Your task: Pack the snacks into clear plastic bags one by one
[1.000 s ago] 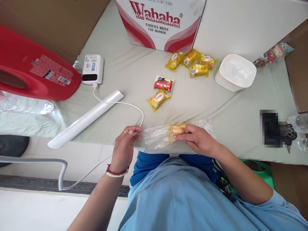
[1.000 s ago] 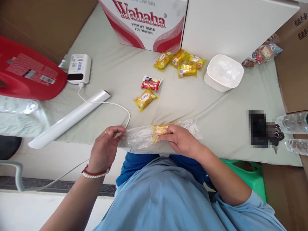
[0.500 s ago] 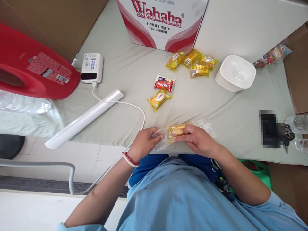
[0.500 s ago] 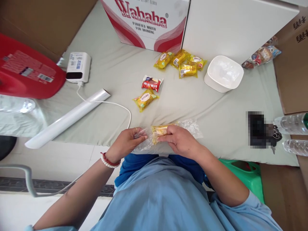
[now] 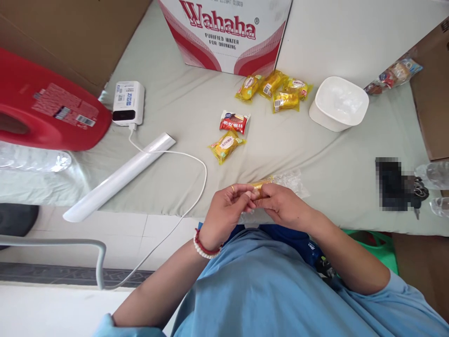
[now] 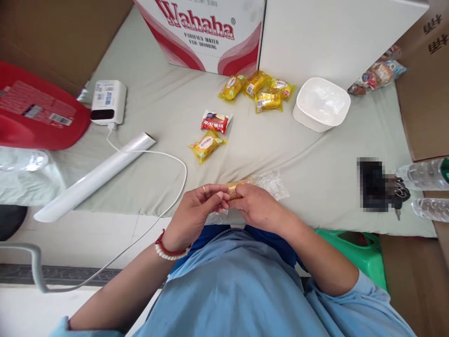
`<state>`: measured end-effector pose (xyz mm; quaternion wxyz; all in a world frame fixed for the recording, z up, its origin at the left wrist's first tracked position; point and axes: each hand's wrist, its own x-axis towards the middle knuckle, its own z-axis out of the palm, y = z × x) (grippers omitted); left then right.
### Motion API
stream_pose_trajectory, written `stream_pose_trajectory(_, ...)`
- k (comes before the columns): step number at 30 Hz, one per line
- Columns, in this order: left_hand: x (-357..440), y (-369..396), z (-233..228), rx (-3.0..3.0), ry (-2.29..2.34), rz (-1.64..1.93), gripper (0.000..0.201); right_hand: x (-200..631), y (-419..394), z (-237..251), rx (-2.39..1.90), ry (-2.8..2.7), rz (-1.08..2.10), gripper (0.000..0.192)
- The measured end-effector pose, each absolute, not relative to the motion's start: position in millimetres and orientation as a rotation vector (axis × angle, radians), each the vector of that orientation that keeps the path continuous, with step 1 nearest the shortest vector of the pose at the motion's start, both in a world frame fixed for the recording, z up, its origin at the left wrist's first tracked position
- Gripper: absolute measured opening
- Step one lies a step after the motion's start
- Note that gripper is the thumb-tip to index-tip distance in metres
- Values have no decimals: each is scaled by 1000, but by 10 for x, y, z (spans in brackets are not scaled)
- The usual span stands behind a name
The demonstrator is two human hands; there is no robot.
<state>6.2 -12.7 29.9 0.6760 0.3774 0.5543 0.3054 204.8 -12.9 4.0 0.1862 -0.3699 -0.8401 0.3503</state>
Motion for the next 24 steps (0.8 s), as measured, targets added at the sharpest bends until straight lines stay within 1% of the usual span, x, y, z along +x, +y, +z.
stream_pose_trajectory(3, 122, -153, 257, 746, 1207, 737, 33, 2055, -114, 60, -968, -2308, 1047, 35)
stream_pose_trajectory(6, 107, -169, 180, 752, 1218, 770, 31, 2133, -88, 65, -869, -2293, 1062, 35)
stream_pose_trajectory(10, 71, -166, 79, 932, 1268, 789, 31, 2275, -85, 116, -794, -2232, 1166, 33)
stream_pose_trajectory(13, 81, -190, 40, 1233, 1263, 762, 27, 2399, -133, 189, -802, -2181, 1279, 30)
stream_pose_trajectory(15, 105, -224, 18, 1500, 1242, 772, 23, 2520, -181, 204, -934, -2093, 1296, 29)
stream_pose_trajectory(16, 118, -244, 4, 1617, 1232, 778, 23, 2592, -205, 190, -1075, -2010, 1244, 29)
stream_pose_trajectory(18, 140, -280, -30, 1789, 1225, 778, 25, 2736, -241, 116, -1428, -1809, 1027, 30)
stream_pose_trajectory(20, 153, -302, -65, 1903, 1244, 757, 26, 2845, -256, 0, -1705, -1683, 811, 38)
stream_pose_trajectory(21, 157, -307, -80, 1948, 1254, 743, 26, 2876, -256, -60, -1785, -1683, 761, 47)
stream_pose_trajectory(23, 160, -304, -100, 2019, 1270, 722, 27, 2889, -245, -156, -1866, -1762, 777, 66)
stream_pose_trajectory(24, 160, -300, -105, 2047, 1277, 716, 27, 2881, -239, -186, -1879, -1809, 818, 70)
